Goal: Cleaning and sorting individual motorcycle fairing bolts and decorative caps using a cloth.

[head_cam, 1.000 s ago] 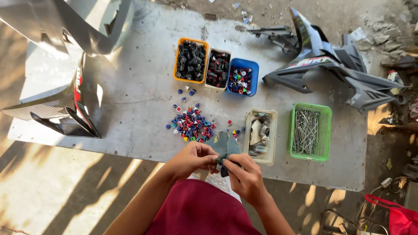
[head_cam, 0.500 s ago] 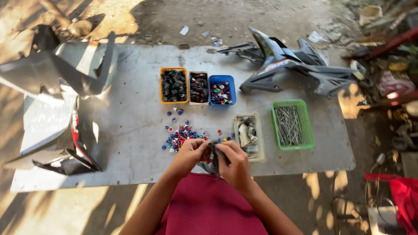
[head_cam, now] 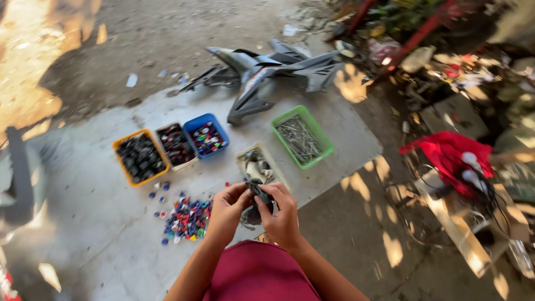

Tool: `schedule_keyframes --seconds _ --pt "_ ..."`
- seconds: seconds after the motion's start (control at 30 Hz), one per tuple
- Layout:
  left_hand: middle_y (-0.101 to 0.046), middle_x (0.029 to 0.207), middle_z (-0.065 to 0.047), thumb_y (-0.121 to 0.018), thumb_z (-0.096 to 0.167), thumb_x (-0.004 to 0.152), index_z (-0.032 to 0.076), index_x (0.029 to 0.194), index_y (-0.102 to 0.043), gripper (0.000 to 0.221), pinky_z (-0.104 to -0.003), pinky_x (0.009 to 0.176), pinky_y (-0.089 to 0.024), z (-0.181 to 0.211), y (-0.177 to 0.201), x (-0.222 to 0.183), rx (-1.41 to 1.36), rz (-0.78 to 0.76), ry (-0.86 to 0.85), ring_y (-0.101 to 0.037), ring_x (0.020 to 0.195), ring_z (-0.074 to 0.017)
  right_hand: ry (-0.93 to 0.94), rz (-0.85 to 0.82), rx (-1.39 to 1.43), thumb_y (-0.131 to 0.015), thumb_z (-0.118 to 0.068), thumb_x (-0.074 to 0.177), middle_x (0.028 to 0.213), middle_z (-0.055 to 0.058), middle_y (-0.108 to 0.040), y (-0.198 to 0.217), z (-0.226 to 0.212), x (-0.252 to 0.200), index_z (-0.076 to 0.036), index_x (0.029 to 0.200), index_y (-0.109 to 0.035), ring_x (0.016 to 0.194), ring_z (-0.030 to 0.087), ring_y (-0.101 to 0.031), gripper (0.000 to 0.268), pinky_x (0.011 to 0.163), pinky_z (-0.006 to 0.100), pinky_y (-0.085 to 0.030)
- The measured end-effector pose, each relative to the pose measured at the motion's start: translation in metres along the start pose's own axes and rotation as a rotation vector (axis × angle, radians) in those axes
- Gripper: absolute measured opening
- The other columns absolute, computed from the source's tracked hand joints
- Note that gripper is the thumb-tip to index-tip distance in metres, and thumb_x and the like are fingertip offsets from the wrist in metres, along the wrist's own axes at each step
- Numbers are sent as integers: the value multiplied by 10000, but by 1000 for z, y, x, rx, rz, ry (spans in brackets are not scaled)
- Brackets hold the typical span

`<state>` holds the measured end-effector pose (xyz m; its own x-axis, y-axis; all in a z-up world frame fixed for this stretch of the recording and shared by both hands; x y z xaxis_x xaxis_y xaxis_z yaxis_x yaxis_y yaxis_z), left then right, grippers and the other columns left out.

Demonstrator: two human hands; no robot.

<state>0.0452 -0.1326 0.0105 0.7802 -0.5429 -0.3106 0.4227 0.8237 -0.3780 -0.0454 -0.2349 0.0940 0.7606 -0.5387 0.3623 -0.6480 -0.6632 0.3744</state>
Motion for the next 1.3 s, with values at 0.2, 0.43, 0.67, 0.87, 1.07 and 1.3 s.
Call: schedule_keyframes --seconds 0.2,0.43,0.67,0.87,1.07,1.3 --pt "-704 990 -164 -642 33 979 -54 1157 -655 199 -312 750 -548 -63 -46 22 -249 -208 222 -651 815 -209 -424 31 329 -720 23 882 766 51 -728 57 52 -14 48 953 -725 658 91 -584 76 617 241 -491" --pt "-790 816 -187 -779 -15 843 -94 960 -781 141 -328 717 -582 -26 -53 14 38 -291 59 -713 738 -224 -143 109 61 -715 53 792 871 52 -706 72 8 -2 19 938 -736 695 133 -602 152 644 255 -513" --pt "-723 915 -211 -739 14 888 -130 1075 -719 237 -332 764 -525 -32 -10 16 -126 -34 75 -646 810 -234 -182 -117 232 -643 41 886 964 70 -685 35 13 3 53 986 -719 791 160 -588 126 712 268 -490" --pt "-742 947 -148 -667 -13 933 -101 1186 -768 286 -281 718 -499 19 14 8 60 58 -159 -638 806 -177 -235 -312 579 -637 86 925 929 35 -648 9 23 24 48 981 -693 775 105 -533 87 711 229 -443" --pt "-738 992 -80 -586 -110 834 -31 1159 -701 354 -260 638 -541 63 32 -47 338 157 -390 -674 737 -134 108 -450 150 -663 78 805 1112 90 -722 -41 -38 25 48 1097 -709 859 212 -680 297 752 299 -564" --pt "-721 1059 -115 -644 -53 752 6 1070 -674 325 -375 690 -572 81 45 -106 946 331 -649 -720 781 -314 225 -664 108 -674 72 747 849 89 -747 -72 -62 4 -20 985 -687 658 213 -662 255 639 327 -558"
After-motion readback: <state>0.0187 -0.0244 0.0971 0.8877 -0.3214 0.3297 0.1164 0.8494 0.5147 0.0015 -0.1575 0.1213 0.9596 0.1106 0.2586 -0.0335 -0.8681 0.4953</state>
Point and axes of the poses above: each hand's wrist, its own x-axis towards the middle knuckle, its own y-axis out of the back of the hand, z = x × y, the point moved 7 cm from there along x, towards the middle knuckle
